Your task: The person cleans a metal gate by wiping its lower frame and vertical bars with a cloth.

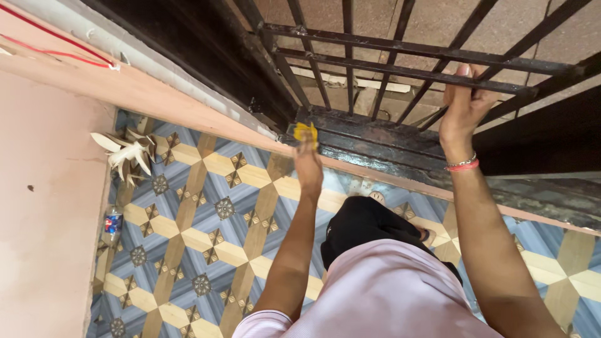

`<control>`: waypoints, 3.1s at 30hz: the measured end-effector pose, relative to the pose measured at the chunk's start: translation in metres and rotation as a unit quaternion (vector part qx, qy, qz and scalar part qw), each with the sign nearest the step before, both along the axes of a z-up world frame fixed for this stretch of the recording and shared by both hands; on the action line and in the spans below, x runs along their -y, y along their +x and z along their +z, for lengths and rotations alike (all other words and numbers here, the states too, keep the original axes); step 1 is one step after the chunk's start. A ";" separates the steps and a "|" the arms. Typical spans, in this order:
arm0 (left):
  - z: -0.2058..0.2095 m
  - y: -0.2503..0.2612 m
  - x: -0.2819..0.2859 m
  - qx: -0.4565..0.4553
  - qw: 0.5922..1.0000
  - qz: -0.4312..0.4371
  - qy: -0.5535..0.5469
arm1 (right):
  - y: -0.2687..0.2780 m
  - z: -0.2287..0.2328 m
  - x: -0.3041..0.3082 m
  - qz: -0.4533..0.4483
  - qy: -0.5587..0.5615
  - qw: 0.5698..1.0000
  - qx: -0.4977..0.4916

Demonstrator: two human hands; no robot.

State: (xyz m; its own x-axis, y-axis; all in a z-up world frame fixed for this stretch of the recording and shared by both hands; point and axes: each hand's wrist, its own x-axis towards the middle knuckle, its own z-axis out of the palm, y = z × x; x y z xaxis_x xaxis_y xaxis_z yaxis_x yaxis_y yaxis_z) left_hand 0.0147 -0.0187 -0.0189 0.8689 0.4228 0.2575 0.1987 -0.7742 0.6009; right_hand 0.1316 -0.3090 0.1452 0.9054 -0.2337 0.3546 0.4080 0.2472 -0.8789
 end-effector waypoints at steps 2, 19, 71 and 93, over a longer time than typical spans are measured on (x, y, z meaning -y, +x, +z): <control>0.005 0.002 0.010 -0.099 0.993 -0.063 -0.005 | 0.000 0.001 0.000 -0.002 0.004 1.000 0.004; 0.022 0.001 0.011 -0.012 0.995 -0.083 0.050 | -0.003 0.010 -0.005 -0.051 -0.041 0.998 0.004; 0.013 -0.008 0.108 -0.061 0.982 -0.163 -0.069 | 0.000 -0.003 -0.008 -0.076 -0.028 0.997 -0.001; 0.081 0.064 0.094 0.148 0.975 -0.045 -0.157 | -0.004 0.009 -0.009 -0.061 -0.036 0.997 0.007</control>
